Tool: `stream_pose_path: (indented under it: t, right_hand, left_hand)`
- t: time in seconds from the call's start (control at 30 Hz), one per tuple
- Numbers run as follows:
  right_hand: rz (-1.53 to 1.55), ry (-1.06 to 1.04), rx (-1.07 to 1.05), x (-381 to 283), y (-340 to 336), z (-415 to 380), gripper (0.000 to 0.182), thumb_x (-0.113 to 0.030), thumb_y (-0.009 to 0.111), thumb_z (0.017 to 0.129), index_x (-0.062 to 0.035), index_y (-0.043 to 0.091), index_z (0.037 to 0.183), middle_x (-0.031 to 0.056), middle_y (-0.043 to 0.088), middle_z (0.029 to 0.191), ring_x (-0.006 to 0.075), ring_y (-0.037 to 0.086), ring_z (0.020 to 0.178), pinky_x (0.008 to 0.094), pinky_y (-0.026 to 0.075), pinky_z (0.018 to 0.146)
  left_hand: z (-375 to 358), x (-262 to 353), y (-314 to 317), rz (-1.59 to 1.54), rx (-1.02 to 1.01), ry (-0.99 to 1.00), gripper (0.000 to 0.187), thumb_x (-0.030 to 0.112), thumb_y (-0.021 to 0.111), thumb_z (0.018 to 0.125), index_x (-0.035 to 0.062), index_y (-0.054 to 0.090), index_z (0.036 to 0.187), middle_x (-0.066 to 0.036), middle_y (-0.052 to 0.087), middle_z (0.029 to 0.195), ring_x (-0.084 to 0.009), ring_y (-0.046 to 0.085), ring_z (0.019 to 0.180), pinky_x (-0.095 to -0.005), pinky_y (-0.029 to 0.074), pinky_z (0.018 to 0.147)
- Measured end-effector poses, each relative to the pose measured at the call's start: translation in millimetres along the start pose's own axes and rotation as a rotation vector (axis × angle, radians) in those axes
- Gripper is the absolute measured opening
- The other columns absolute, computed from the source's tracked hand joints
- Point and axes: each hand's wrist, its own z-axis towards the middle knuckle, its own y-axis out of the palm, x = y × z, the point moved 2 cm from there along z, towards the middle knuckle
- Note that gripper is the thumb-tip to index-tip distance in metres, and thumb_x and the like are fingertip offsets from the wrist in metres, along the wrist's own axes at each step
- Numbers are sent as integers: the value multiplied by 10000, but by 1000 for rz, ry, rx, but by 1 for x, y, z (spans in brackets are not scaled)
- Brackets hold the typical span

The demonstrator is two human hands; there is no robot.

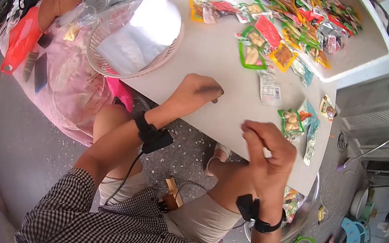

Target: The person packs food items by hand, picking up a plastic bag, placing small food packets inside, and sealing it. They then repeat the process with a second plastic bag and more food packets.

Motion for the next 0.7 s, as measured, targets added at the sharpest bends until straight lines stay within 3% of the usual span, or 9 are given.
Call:
stream_pose_path:
  t: [0.1,0.17,0.23,0.27,0.33,0.4,0.43,0.53,0.7]
  right_hand:
    - [27,-208,-212,-31,73,46,161,-8,601,829,31,637,981,83,670,901,117,625,783,254,500,701]
    - [35,-250,-284,-36,121,75,238,-68,625,816,-3,635,1044,103,664,984,193,639,854,280,499,749]
    - [-156,-306,-389,-42,164,101,407,-183,662,786,14,592,1135,181,632,1079,306,618,970,340,484,841]
    - [-184,-374,-366,-39,184,111,401,-205,671,767,21,599,1090,188,635,1016,323,617,941,370,483,824]
    - [-238,-513,-319,-26,221,125,402,-251,691,729,37,615,999,202,641,889,357,615,885,428,479,791]
    - [-345,-445,-468,-15,242,137,422,-252,711,693,41,609,980,215,639,897,368,612,896,425,480,797]
    - [-398,-407,-540,-11,250,141,433,-252,722,675,43,606,970,221,637,901,374,610,902,423,480,800]
    - [-499,-325,-685,2,261,148,549,-301,722,668,30,605,1090,237,615,1057,365,581,1009,403,448,894]
    - [-488,-440,-601,7,264,152,187,-197,699,665,-34,682,753,192,644,784,340,626,776,408,497,736]
  left_hand:
    - [-1,-12,-21,-20,-28,-19,213,140,586,814,-31,640,928,-104,644,784,-158,626,775,-314,486,690]
    - [-9,-10,-34,-293,-7,-97,266,175,572,851,-1,560,1050,-83,603,920,-158,590,884,-310,470,757]
    - [-21,-4,-42,-574,10,-169,345,210,558,888,30,480,1171,-62,561,1055,-159,554,994,-306,454,824]
    - [-26,-2,-46,-714,15,-202,390,227,551,906,45,440,1232,-52,541,1123,-159,536,1048,-303,446,857]
    - [-27,-7,-49,-901,52,-246,364,205,547,920,39,452,1230,-60,556,1127,-154,554,1005,-284,467,813]
    - [-20,-19,-47,-992,113,-266,231,126,553,912,-4,557,1103,-95,628,1000,-145,625,810,-250,524,659]
    - [-21,-23,-49,-981,112,-241,225,129,556,911,-6,563,1091,-100,629,994,-146,626,812,-254,526,663]
    - [-20,-44,-50,-937,108,-245,210,135,564,907,-7,579,1061,-106,632,980,-148,630,818,-259,530,672]
    - [-12,-56,-50,-825,135,-339,197,156,589,893,8,591,1022,-81,636,954,-139,631,798,-248,525,652]
